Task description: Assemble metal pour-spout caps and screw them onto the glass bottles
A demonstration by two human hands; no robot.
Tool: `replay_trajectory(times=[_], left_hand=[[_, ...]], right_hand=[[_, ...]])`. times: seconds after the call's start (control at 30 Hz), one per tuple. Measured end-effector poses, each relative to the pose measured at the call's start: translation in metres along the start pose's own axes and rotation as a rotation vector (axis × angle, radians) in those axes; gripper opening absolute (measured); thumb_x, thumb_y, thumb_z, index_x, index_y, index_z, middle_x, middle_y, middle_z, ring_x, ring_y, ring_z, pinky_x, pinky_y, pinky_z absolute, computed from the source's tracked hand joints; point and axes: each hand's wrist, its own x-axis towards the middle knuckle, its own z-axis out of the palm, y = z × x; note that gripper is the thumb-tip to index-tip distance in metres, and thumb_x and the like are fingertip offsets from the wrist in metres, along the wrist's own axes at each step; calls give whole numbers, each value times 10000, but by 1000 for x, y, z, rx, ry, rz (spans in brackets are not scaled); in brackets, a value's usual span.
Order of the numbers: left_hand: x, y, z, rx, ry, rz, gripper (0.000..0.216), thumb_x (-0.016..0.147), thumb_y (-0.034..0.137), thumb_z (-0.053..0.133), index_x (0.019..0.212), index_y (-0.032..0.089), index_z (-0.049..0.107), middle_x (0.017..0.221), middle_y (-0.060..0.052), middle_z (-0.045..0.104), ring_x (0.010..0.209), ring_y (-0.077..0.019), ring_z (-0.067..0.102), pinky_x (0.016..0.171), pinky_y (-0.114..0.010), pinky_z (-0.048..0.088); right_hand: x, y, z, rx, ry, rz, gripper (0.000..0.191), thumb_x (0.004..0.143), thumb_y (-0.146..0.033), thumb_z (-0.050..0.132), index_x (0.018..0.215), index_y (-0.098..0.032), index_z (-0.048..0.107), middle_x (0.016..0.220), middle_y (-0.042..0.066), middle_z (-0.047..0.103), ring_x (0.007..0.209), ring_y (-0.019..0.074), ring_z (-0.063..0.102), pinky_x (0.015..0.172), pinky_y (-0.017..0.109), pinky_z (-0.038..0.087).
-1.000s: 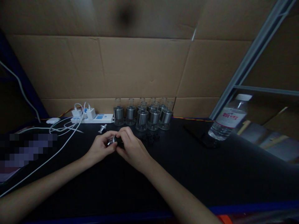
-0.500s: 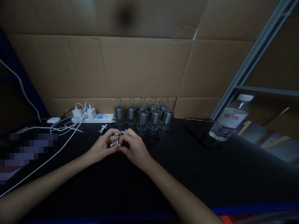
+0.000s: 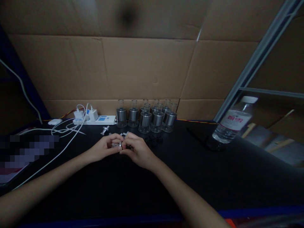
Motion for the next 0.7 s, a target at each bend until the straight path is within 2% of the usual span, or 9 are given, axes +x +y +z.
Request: replay_trajectory(times=[0.13,0.4,0.7], left_hand=[[1,2,-1,-13,-22,14,226,741,213,542,932,135,451,836,-41,577,771,-115,558,697,-248,408],[-1,3,-2,55,-61,28,205,746,224,525,907,133,439,785,-27,562,714,-108,545,637,-229,401],[0,4,-4,53,-80,49,214,733,195,533,912,132,435,794,-37,573,726,-114,554,642,-234,400]], right_hand=[[0,-3,-4,5,-21,13,86,751,-174,529,686,-155,476,740,2,405,645,96,417,555,211,357],[-3,-5,-4,-27,-71,-48,55,742,-134,496,717,-164,456,753,10,405,648,100,408,538,210,364],[-4,-4,-1,-27,-44,-51,74,709,-107,478,705,-169,438,768,10,402,620,84,415,485,186,350]])
